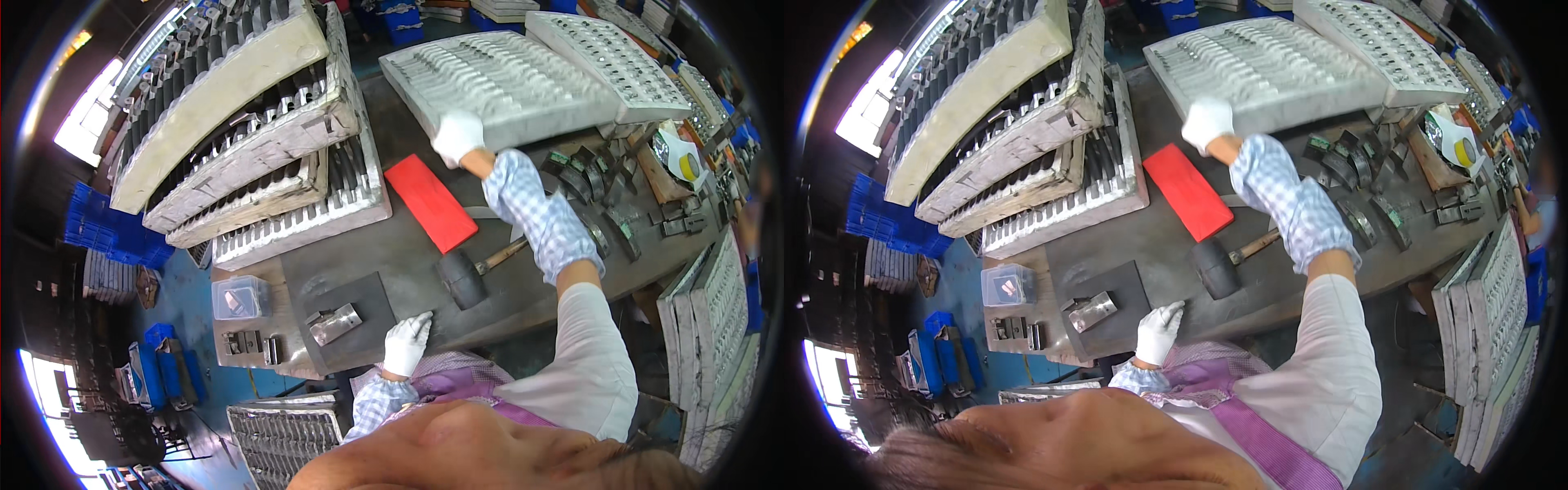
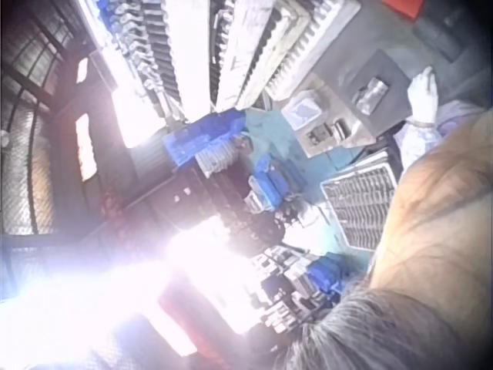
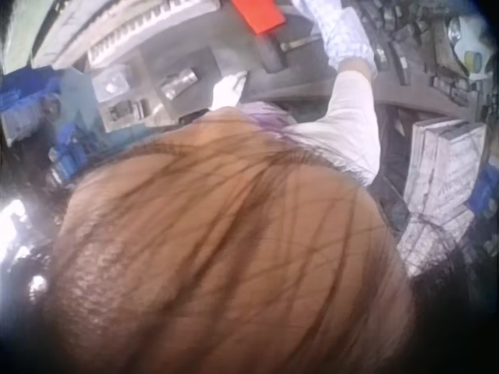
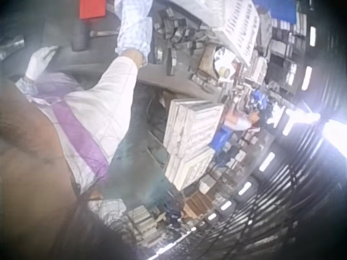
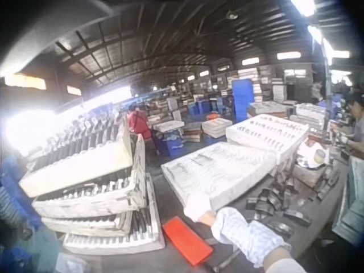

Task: Assembling, inspecting, and sorting metal handles at a workstation.

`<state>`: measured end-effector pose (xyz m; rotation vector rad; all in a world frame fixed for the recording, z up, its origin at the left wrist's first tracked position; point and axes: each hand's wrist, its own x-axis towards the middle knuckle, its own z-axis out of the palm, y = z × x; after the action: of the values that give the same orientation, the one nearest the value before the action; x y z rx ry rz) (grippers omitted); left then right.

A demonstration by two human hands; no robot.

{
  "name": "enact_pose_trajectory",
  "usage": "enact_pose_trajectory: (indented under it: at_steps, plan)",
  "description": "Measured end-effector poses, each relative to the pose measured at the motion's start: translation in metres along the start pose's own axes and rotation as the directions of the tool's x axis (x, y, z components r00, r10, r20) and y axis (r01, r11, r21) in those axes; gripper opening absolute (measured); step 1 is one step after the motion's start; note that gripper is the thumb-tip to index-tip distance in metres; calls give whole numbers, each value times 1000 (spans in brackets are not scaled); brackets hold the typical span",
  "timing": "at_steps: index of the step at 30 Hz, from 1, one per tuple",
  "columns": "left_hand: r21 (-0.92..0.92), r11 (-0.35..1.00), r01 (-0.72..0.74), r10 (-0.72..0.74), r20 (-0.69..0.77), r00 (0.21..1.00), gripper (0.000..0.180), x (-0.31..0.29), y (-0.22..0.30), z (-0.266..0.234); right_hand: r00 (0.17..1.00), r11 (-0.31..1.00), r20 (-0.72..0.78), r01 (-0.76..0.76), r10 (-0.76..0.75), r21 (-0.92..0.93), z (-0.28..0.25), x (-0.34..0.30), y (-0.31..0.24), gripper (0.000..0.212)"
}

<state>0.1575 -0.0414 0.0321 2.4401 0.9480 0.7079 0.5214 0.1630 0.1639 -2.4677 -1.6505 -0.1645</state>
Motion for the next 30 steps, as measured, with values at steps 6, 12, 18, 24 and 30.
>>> enact_pose_trajectory:
  at_steps: [6,12,18,24,30]
  plan:
    - [34,999,-19,19,-7,1000,17,-22,22,-16,997,994,-64,58,-52,89,-98,-3,-6,29]
    - [-125,992,-9,4,-39,999,15,-25,28,-33,993,988,-14,115,-117,-103,-185,-105,9,40]
    - [-387,919,75,-45,88,995,23,11,47,-49,926,943,-179,325,-333,-74,-237,-199,25,40]
    - [-486,865,124,-44,172,984,30,31,60,-53,943,944,-164,309,-289,112,-266,-274,48,38]
    - [-560,814,155,-219,-49,974,33,58,48,-48,946,933,-74,323,-315,159,-298,-371,82,41]
